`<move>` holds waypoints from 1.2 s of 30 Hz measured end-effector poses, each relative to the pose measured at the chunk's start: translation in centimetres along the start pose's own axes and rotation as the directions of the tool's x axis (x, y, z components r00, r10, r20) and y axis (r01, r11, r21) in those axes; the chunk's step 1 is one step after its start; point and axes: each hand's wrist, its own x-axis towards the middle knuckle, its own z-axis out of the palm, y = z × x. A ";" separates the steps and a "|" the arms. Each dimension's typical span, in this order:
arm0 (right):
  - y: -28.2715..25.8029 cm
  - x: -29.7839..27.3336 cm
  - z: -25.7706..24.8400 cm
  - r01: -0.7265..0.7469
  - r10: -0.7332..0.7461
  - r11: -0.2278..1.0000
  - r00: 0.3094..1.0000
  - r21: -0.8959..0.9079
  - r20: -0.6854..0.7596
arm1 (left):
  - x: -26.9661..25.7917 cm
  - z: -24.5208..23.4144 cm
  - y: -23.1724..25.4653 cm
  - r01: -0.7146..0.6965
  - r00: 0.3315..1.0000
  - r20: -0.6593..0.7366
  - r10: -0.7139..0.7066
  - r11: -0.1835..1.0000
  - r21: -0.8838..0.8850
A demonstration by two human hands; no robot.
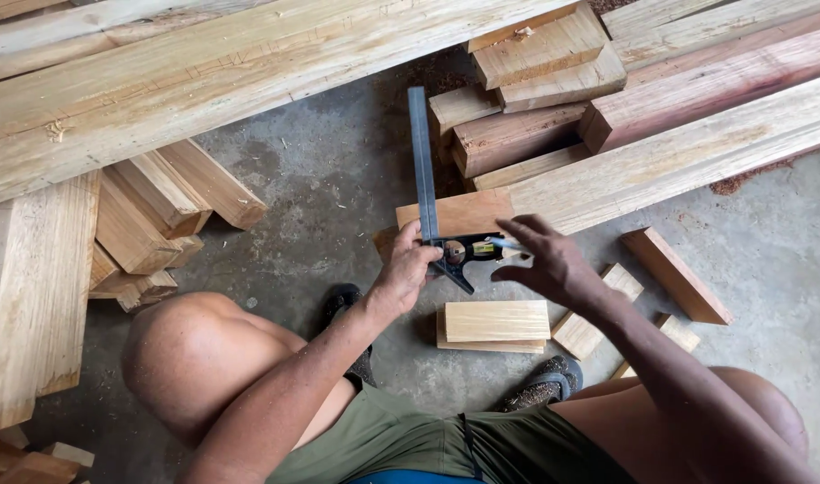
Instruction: Marking wood pieces for measurements using a combination square and a pen.
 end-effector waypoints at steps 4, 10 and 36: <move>3.1 1.3 1.8 0.161 -0.169 0.950 0.986 -0.268 -0.005 | 0.3 -1.3 -1.5 -0.009 1.000 -0.027 0.008 0.999 -0.033; 2.2 4.5 -0.4 0.007 -0.018 0.959 0.999 -0.283 -0.036 | 0.1 -2.0 2.8 -0.182 0.982 -0.010 0.189 0.954 0.238; -0.4 -0.7 3.2 0.100 -0.088 0.989 0.990 0.108 -0.113 | -4.3 2.7 5.9 0.092 0.994 -0.090 -0.059 0.027 0.995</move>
